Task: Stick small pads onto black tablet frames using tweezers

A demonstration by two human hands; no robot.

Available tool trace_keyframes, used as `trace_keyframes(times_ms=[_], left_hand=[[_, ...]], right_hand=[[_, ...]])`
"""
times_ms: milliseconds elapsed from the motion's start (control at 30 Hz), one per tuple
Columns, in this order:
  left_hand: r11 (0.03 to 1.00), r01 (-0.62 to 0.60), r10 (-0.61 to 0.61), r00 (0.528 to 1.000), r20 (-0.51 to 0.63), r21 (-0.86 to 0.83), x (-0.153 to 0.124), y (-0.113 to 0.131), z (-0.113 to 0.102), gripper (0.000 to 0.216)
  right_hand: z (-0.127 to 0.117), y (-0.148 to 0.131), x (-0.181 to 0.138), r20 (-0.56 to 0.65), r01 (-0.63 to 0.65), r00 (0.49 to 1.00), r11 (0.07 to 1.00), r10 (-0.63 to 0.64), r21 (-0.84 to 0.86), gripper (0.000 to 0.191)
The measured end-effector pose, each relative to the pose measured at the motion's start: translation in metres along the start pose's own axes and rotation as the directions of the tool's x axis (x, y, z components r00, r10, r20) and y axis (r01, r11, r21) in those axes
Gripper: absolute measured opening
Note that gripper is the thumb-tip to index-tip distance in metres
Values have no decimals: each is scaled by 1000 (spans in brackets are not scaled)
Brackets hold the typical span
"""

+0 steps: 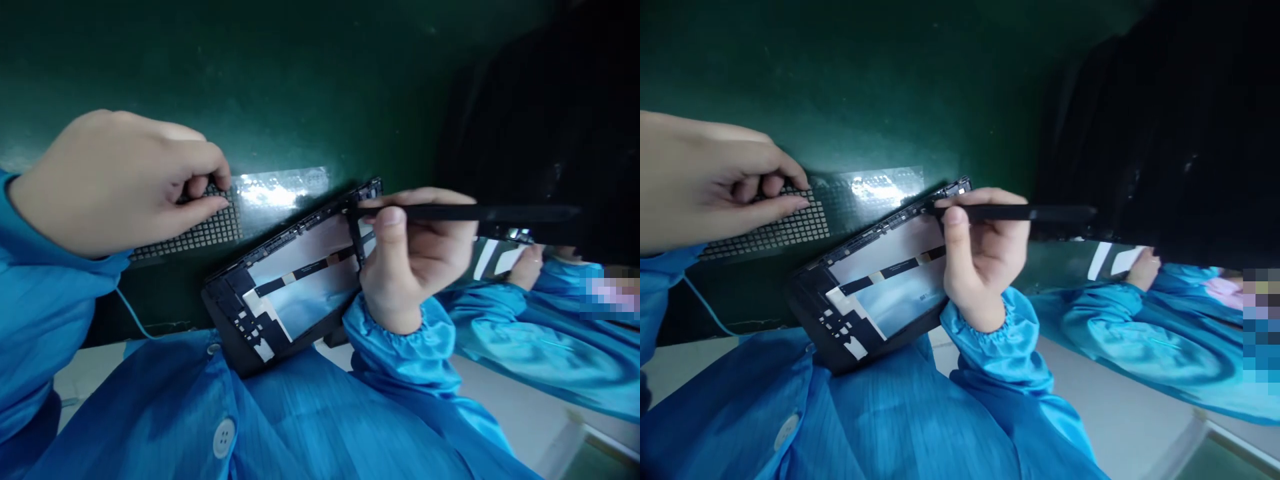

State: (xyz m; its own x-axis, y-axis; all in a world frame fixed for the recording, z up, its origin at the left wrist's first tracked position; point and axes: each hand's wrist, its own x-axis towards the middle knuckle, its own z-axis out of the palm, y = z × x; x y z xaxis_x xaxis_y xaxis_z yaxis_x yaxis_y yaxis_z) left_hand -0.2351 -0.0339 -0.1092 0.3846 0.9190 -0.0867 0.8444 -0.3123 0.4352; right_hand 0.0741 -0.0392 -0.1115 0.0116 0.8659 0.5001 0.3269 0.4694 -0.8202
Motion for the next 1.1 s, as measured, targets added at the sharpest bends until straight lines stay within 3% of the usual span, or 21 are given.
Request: trace_keyframes(times_ms=[167,400,600,667,767,833,900,1100], left_hand=[[999,-10,10,1000,18,-32,0,-5,0,59],[993,16,-17,1000,-8,-118,-1,-9,4,69],[991,-11,10,1000,-9,-130,1,-3,0,57],[995,31,-29,999,21,-94,3,5,-6,43],[988,147,-143,984,110,-37,7,15,-13,28],[981,193,-188,971,150,-17,9,18,-14,26],[981,194,-190,969,156,-13,9,17,-13,23],[981,189,-181,975,130,-50,9,16,-10,24]], right_hand=[[-3,10,-14,138,-36,990,998,44,-59,15],[-10,5,-16,229,-104,966,991,121,-85,17],[-12,-22,6,366,10,928,980,65,-198,18],[1,-28,25,485,-31,870,991,90,-129,13],[30,-22,50,731,-107,675,994,95,-30,17],[48,-13,60,819,-116,571,993,64,3,19],[58,-4,63,840,-96,541,995,50,2,20],[60,-1,60,834,-97,548,995,65,-14,16]])
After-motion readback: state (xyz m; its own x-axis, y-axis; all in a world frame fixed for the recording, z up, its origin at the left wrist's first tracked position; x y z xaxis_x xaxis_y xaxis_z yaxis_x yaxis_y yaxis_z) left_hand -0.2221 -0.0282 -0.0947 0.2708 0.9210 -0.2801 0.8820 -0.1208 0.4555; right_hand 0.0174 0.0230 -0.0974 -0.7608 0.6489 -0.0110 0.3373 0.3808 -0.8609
